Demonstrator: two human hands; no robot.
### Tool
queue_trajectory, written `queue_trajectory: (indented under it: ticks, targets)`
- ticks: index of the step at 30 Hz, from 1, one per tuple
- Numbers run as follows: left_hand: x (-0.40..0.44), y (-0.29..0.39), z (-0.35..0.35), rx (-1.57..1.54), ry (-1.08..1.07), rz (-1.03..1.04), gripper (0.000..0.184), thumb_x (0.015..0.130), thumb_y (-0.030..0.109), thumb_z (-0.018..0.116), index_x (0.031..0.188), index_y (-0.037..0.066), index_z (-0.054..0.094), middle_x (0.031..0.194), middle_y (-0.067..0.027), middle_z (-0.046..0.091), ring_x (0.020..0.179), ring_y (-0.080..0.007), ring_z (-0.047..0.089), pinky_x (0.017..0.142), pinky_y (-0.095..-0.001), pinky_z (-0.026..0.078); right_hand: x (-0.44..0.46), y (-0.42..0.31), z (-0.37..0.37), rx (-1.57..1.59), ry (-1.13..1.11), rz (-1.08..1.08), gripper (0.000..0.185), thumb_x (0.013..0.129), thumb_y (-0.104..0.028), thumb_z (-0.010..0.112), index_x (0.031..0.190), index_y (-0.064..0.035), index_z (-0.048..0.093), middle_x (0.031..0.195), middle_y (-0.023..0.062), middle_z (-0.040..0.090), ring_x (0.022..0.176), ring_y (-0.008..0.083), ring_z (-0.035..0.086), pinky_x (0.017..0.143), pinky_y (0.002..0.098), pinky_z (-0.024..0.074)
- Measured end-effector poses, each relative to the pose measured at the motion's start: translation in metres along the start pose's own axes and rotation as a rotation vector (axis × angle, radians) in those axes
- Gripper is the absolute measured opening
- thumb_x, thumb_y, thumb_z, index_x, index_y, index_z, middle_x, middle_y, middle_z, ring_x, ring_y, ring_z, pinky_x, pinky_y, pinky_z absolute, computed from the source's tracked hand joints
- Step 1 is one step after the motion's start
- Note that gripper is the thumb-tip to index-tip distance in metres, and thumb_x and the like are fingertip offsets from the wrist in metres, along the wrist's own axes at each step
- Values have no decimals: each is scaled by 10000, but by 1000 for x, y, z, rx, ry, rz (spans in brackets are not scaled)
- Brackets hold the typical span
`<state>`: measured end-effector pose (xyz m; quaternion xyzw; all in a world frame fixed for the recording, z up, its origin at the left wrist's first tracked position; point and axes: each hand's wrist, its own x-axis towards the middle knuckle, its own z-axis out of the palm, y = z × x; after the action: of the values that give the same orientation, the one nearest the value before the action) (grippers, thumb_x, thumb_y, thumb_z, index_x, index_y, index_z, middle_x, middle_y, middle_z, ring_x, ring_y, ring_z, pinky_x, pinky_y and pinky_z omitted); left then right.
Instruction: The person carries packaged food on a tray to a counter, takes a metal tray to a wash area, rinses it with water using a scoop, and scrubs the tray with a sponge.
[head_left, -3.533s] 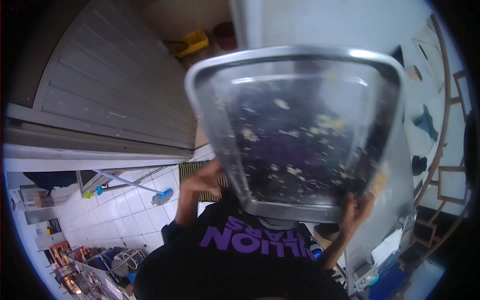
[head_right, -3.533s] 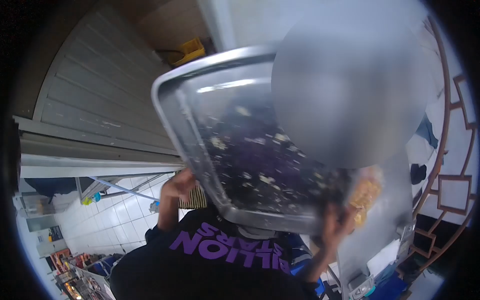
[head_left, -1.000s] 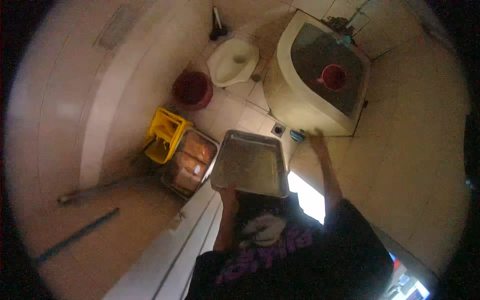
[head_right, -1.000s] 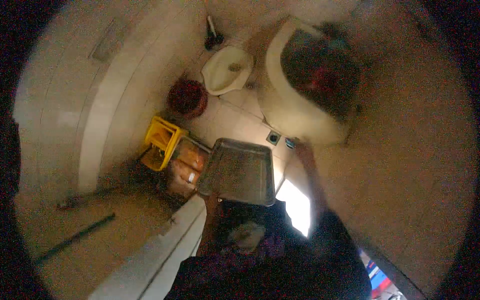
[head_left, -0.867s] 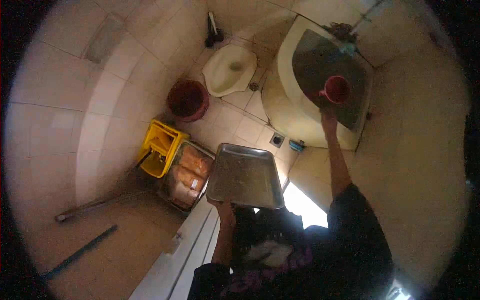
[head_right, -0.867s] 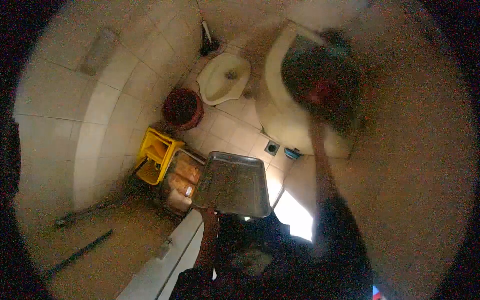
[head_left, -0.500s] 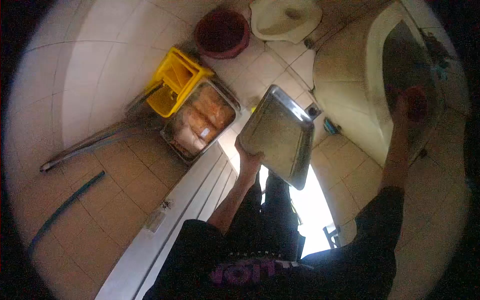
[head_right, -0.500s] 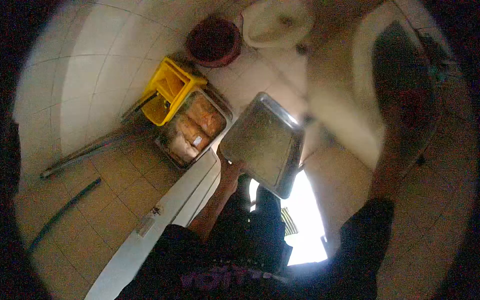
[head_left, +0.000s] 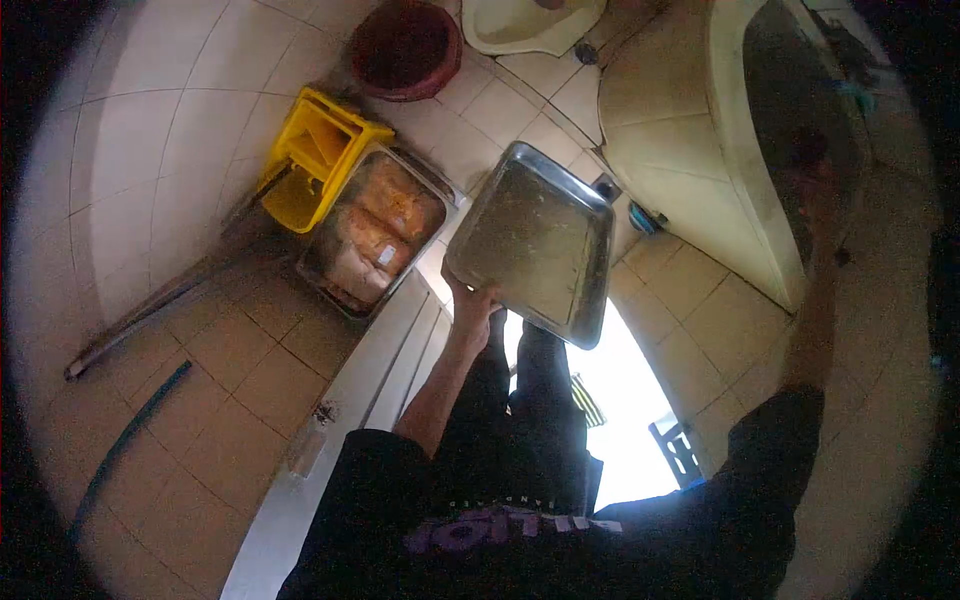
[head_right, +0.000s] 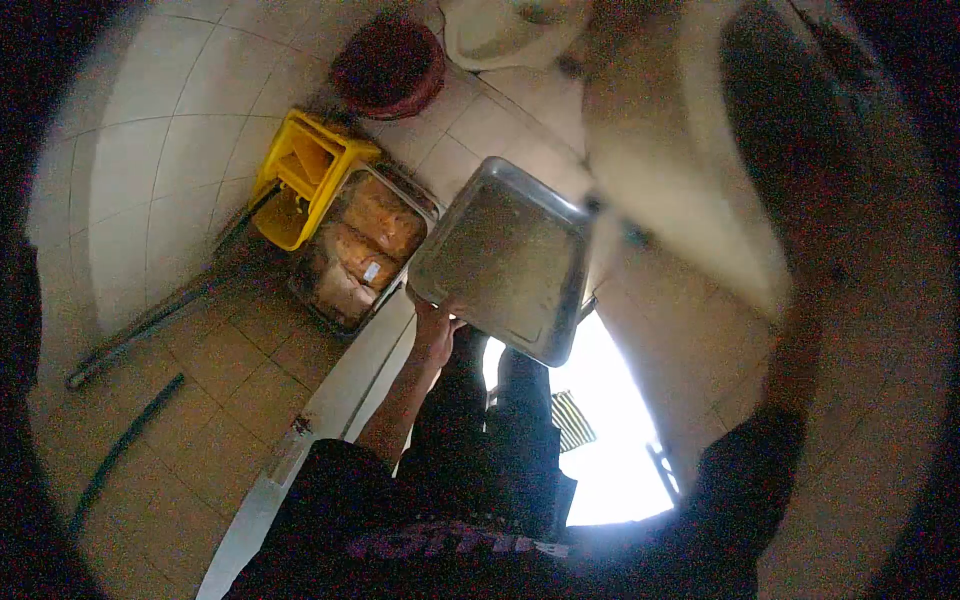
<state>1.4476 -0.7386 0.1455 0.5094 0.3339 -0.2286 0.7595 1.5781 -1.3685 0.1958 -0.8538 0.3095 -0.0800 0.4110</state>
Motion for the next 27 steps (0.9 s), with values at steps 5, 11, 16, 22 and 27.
queue_trajectory:
  ticks: [5, 11, 16, 22, 27]
  targets:
    - [12, -16, -13, -3, -37, -10, 856, 741, 69, 617, 1320, 285, 24, 1320, -131, 212, 1201, -330, 314, 810, -535, 452, -42, -16, -9, 77, 40, -3, 360, 855, -364, 535, 1069, -76, 519, 814, 3, 543, 692, 85, 466, 617, 245, 382]
    - [26, -35, -29, -5, -66, -47, 886, 758, 97, 598, 1335, 345, -28, 1358, -106, 185, 1209, -330, 300, 877, -646, 308, -150, -65, -17, 212, 125, 25, 393, 843, -397, 548, 1061, -72, 513, 769, -5, 532, 651, 80, 450, 582, 244, 372]
    - [83, -95, -39, 6, -78, -127, 935, 732, 111, 606, 1352, 321, -61, 1354, -104, 212, 1208, -285, 304, 926, -585, 295, -262, -130, -22, 341, 189, 100, 422, 833, -424, 558, 1055, -69, 508, 732, -10, 523, 617, 76, 438, 552, 243, 363]
    - [108, -115, 23, 159, -16, 187, 934, 624, 89, 642, 1379, 197, 102, 1256, -107, 362, 1098, -238, 412, 882, -352, 407, -367, -151, -3, 203, 121, 359, 558, 750, -533, 611, 1046, -86, 455, 596, -19, 444, 531, 24, 439, 456, 159, 370]
    - [111, -155, 55, 150, -25, 50, 886, 593, 73, 652, 1322, 174, 160, 1219, -107, 370, 1087, -234, 416, 677, -349, 512, -389, -29, 42, 2575, -47, 1368, 563, 741, -540, 627, 1016, -78, 459, 578, -19, 466, 483, 46, 440, 432, 191, 366]
